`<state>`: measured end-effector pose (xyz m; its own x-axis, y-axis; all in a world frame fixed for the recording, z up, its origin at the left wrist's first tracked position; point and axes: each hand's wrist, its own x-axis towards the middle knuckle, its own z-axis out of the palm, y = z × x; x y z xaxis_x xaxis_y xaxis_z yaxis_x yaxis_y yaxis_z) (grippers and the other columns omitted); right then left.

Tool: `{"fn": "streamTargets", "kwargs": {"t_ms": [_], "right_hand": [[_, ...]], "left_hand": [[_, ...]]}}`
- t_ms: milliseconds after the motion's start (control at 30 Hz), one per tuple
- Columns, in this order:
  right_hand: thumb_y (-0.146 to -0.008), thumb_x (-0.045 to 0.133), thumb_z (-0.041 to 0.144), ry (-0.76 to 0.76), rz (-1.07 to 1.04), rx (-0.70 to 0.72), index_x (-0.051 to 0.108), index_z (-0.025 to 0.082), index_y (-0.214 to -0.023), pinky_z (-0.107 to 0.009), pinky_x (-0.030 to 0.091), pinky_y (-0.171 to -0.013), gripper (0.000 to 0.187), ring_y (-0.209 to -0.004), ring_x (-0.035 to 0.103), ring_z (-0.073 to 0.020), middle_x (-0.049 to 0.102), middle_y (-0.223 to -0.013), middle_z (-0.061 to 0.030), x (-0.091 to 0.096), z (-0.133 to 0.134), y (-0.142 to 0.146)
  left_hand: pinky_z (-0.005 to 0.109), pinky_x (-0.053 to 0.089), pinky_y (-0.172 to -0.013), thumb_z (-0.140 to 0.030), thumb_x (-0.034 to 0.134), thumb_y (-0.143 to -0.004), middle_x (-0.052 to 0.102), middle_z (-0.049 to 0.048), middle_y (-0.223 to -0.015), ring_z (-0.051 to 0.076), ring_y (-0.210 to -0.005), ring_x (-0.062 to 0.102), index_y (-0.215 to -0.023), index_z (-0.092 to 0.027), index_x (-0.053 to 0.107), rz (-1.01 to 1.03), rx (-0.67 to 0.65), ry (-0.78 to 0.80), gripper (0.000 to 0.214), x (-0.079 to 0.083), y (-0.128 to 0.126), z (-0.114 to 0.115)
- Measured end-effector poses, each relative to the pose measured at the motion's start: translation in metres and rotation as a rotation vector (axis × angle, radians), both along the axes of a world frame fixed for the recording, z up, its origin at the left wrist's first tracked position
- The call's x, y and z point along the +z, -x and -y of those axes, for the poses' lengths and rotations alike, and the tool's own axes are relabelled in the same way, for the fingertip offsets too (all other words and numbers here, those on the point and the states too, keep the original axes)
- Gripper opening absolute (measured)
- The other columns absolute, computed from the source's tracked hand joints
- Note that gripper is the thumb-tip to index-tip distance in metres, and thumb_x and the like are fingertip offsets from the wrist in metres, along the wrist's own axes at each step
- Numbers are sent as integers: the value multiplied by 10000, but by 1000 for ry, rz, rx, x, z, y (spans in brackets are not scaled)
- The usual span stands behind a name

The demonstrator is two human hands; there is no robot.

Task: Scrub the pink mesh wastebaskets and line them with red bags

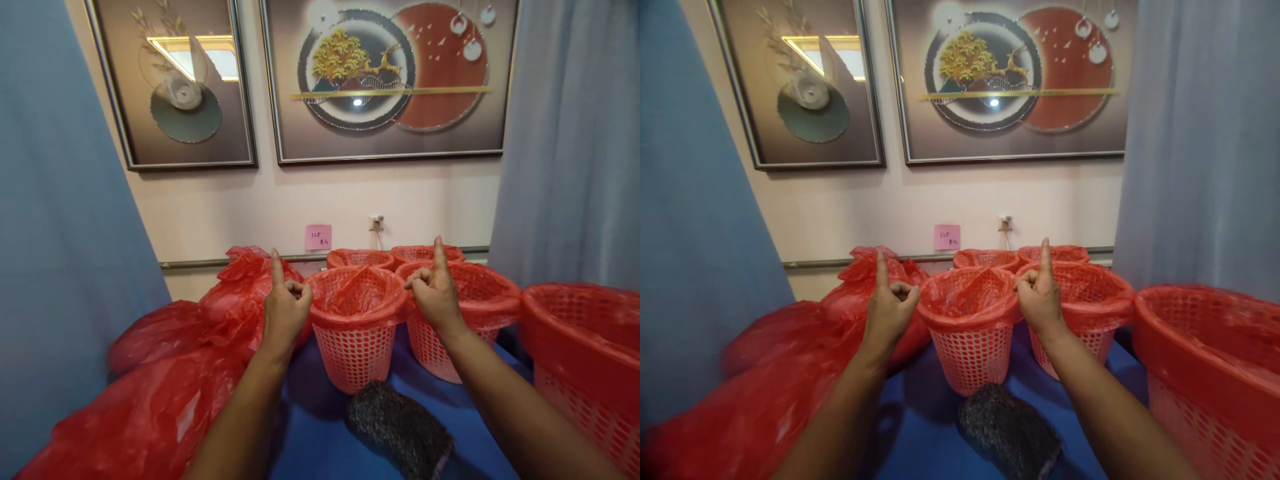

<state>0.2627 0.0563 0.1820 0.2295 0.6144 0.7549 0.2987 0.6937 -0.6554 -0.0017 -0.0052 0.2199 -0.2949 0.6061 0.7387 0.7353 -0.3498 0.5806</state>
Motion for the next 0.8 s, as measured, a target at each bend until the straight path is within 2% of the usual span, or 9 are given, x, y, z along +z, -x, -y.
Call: {"fn": "streamTargets", "kwargs": {"t_ms": [200,533,800], "right_hand": [[-758,490,113,48,-72,95,93,181,-1596,-263,452,-546,929,-512,519,-126,610,-638,66,-7,4,1],[-772,484,110,31,-77,156,25,184,-1601,-275,452,-550,951,-522,520,-129,617,-645,59,-10,5,-1],[-745,483,102,48,-117,181,120,203,-1592,-270,441,-559,928,-530,522,-125,603,-636,65,-13,11,3]], "left_hand": [[287,474,-624,-190,591,-828,646,-43,-651,140,-569,600,-1584,-128,154,6,-30,25,876,-8,-5,7],[285,464,-623,-188,585,-833,646,-40,-659,139,-564,595,-1597,-124,60,-5,-62,45,929,-16,-10,7],[248,443,-620,-192,593,-834,637,-60,-655,110,-559,582,-1596,-133,19,-1,-75,111,956,-20,-9,6]]}}
